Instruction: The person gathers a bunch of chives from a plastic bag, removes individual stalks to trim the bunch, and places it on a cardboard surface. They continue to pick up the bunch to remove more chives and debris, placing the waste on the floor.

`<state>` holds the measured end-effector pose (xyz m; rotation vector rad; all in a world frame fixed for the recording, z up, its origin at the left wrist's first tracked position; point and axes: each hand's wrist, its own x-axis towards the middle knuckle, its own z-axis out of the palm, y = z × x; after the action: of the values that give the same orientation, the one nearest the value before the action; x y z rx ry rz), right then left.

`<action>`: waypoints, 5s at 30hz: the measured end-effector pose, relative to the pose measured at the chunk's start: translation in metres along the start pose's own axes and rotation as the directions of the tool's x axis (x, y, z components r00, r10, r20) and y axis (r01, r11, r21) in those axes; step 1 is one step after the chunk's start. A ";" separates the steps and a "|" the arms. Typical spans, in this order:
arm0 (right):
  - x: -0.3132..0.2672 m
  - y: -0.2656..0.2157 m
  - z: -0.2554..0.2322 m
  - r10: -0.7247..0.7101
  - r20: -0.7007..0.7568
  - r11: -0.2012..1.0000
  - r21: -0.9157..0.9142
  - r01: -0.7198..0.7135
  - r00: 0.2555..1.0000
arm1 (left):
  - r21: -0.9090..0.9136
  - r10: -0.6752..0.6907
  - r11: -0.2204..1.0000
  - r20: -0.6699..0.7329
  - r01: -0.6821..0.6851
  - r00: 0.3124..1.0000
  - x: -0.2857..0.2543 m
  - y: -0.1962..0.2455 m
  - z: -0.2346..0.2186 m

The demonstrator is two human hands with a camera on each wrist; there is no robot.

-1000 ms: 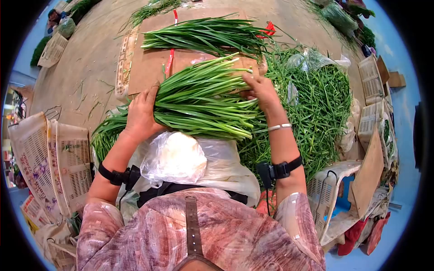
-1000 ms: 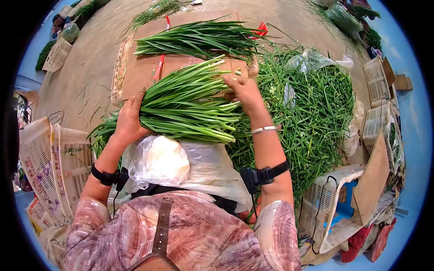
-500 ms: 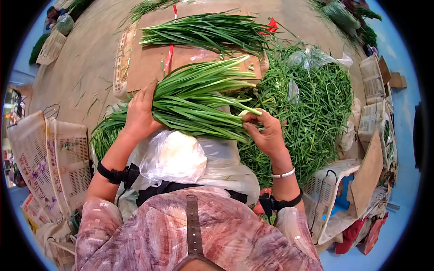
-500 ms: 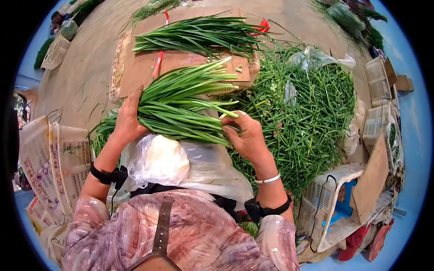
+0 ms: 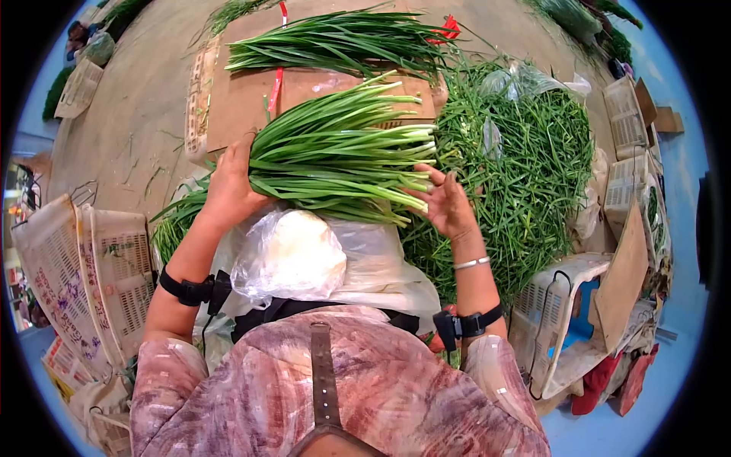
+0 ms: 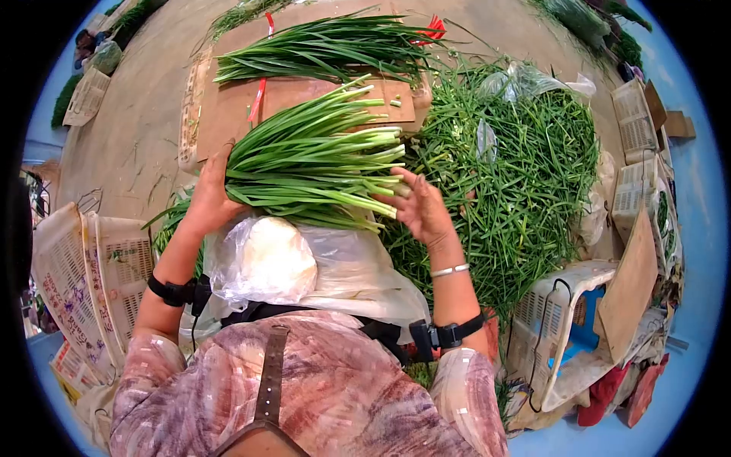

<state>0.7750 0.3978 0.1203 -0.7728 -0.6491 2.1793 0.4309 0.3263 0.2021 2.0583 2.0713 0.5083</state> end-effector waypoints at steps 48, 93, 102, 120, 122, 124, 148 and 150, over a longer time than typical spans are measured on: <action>0.096 0.014 0.230 0.212 0.592 -0.305 -0.716 0.628 0.778 | 0.328 -0.071 0.944 0.258 -0.019 0.964 0.021 0.023 -0.062; 0.089 -0.178 0.112 -0.449 0.467 0.892 0.293 0.345 0.762 | -0.887 0.661 0.006 0.350 0.461 0.664 0.129 0.100 0.043; 0.189 -0.138 0.144 -0.116 0.548 0.988 0.146 0.042 0.829 | -0.633 0.456 -0.489 0.401 0.600 0.794 0.094 0.055 0.065; 0.277 -0.112 0.149 -0.061 -0.059 0.692 -0.721 0.000 0.996 | -0.318 0.345 -0.840 0.312 0.440 0.885 0.128 0.026 0.071; 0.277 -0.117 0.155 -0.096 -0.148 0.626 -0.778 -0.056 0.984 | -0.263 0.377 -0.839 0.351 0.477 0.857 0.128 0.027 0.069; 0.268 -0.132 0.153 -0.265 -0.044 0.127 -0.992 -0.010 0.963 | -0.277 0.348 -0.843 0.373 0.461 0.860 0.128 0.027 0.072; 0.130 -0.081 0.094 0.160 -0.109 0.735 -0.650 -0.192 0.981 | -0.732 -0.023 -0.408 0.605 0.545 0.796 0.138 0.070 0.066; 0.135 -0.069 0.092 0.111 -0.245 0.644 -0.720 -0.258 0.963 | -0.764 -0.047 -0.326 0.601 0.556 0.798 0.140 0.061 0.081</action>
<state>0.6683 0.5237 0.1847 -1.5031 -1.4756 1.9373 0.5128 0.4738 0.1650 0.3425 0.9397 1.0759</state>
